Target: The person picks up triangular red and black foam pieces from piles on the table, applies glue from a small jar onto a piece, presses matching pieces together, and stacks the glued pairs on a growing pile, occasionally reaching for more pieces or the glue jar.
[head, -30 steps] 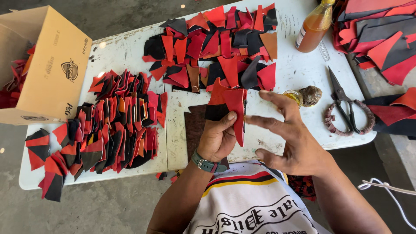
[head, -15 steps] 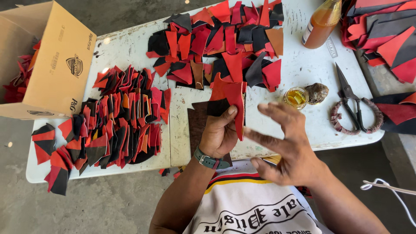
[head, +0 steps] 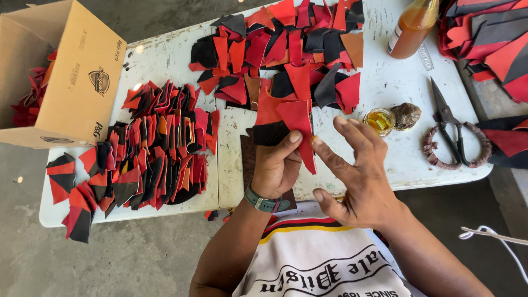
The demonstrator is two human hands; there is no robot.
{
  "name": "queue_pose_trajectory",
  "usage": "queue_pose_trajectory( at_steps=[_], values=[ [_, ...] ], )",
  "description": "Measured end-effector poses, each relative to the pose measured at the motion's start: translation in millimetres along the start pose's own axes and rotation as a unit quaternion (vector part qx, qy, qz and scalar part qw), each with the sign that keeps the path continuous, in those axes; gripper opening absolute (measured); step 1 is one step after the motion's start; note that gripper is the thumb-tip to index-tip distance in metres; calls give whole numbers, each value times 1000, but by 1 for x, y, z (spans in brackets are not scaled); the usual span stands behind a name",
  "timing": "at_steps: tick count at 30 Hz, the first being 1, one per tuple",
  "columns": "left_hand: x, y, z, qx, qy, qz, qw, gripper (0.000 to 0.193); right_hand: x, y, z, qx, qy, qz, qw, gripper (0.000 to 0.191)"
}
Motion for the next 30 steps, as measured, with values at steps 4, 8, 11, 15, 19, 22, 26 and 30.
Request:
queue_pose_trajectory(
  at_steps=[4,8,11,15,19,22,26,30],
  values=[
    [13,-3,-2,32,-52,-27,998,55,7,-6,2,-24,-24,-118,992,61],
    [18,-1,-2,21,-72,-39,996,50,26,-17,8,-56,-124,-224,965,69],
    [18,7,-3,26,-91,-49,994,49,24,-21,7,-57,-115,-211,969,70],
    [18,21,-6,42,-108,-54,992,48,14,-17,2,-34,-69,-133,988,64],
    [23,23,-6,43,-132,-57,989,48,6,-15,0,-16,-35,2,999,64],
    [25,18,-7,43,-131,-47,989,52,1,-12,3,3,-10,66,998,61],
    [19,18,-8,45,-72,0,996,53,-14,-2,11,29,52,75,995,51],
    [3,21,-5,21,15,42,999,45,-3,6,11,27,-2,-92,995,52]
  ],
)
Point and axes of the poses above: each hand's wrist, its own z-axis away from the middle knuckle, its own y-axis out of the back of the hand, x = y × z, the point moved 10 cm from there along -z, towards the middle knuckle, and after that the axes turned 2 degrees about -z, right-handed, at the moved point
